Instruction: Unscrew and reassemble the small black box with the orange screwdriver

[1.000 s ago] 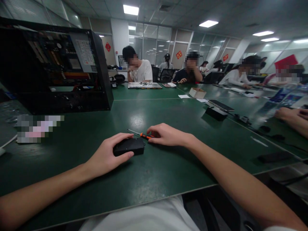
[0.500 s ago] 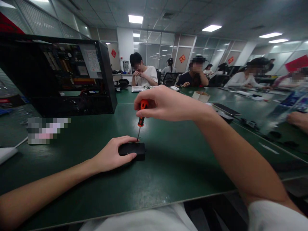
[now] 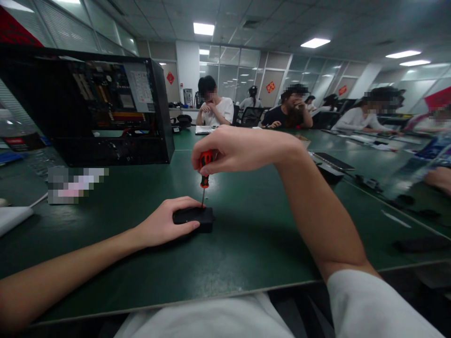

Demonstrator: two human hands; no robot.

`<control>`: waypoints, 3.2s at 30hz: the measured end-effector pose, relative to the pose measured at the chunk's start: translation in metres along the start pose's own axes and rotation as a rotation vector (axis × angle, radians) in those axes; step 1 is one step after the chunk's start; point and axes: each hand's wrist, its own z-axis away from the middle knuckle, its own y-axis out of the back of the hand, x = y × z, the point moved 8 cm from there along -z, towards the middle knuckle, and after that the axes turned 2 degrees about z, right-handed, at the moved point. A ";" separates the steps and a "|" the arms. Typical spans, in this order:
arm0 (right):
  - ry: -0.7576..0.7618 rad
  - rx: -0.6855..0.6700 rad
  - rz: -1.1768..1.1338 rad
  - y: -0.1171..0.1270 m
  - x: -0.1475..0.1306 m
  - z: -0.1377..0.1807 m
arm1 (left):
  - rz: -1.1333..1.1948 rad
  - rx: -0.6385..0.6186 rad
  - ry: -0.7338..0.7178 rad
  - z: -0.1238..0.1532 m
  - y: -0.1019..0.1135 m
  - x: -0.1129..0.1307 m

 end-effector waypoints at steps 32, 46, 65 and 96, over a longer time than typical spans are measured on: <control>-0.069 0.037 0.032 -0.001 0.011 -0.002 | -0.054 0.012 0.068 0.000 0.001 -0.001; -0.111 0.006 -0.008 -0.001 0.017 0.002 | -0.064 0.013 0.020 0.001 0.000 -0.001; -0.158 -0.125 -0.022 -0.004 0.037 0.015 | -0.061 -0.002 -0.022 0.001 0.000 0.001; 0.127 0.046 0.111 -0.004 -0.027 -0.006 | -0.045 -0.116 0.062 0.004 0.005 -0.020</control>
